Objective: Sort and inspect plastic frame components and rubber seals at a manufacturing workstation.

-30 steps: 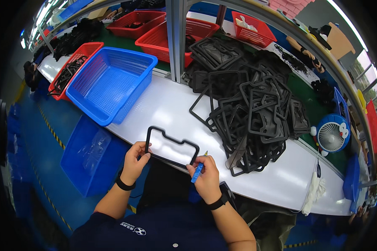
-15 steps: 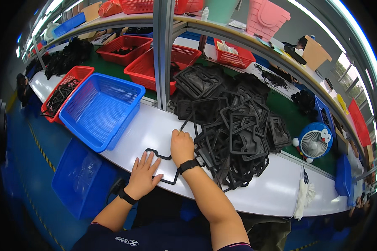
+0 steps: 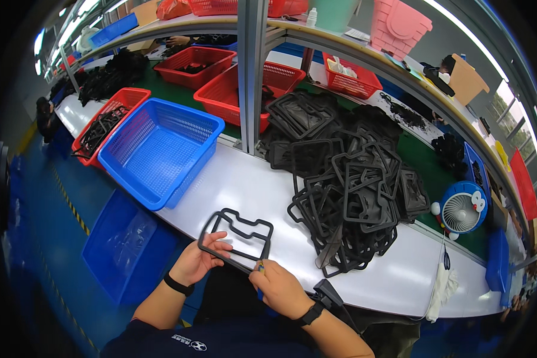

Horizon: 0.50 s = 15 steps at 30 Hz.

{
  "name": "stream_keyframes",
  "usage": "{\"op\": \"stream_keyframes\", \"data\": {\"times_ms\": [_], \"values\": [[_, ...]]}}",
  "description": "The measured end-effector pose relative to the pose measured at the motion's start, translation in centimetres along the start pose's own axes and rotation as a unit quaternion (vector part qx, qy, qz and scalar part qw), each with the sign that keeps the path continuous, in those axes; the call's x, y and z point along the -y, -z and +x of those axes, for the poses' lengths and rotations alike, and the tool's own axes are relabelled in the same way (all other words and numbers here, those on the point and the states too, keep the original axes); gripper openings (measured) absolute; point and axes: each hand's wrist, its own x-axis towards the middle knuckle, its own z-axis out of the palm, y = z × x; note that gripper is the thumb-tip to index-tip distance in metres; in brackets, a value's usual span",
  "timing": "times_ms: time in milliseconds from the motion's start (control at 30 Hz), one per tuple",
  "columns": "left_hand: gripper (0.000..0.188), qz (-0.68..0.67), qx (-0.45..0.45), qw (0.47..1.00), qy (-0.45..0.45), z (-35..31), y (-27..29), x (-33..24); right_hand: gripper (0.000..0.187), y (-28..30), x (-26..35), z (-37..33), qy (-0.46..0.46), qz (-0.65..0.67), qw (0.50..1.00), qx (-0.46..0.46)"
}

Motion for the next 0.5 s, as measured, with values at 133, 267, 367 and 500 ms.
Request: {"op": "stream_keyframes", "data": {"times_ms": [133, 267, 367, 500], "values": [[0.042, -0.034, 0.020, 0.998, 0.039, -0.7, 0.8, 0.7, 0.031, -0.6, -2.0, -2.9, 0.027, -0.069, 0.997, 0.030], [0.035, -0.019, 0.007, 0.997, 0.069, -1.3, 0.3, 1.3, 0.038, 0.6, -0.8, -1.9, -0.009, -0.123, 0.989, -0.079], [0.032, 0.033, -0.013, 0.998, 0.053, -1.4, -0.5, 1.8, 0.052, 0.5, -0.1, -1.7, -0.052, -0.041, 0.994, -0.087], [0.027, 0.043, 0.006, 0.996, 0.079, -1.4, -0.7, 2.6, 0.044, -2.5, 1.4, -1.2, -0.050, 0.088, 0.984, -0.146]]}}
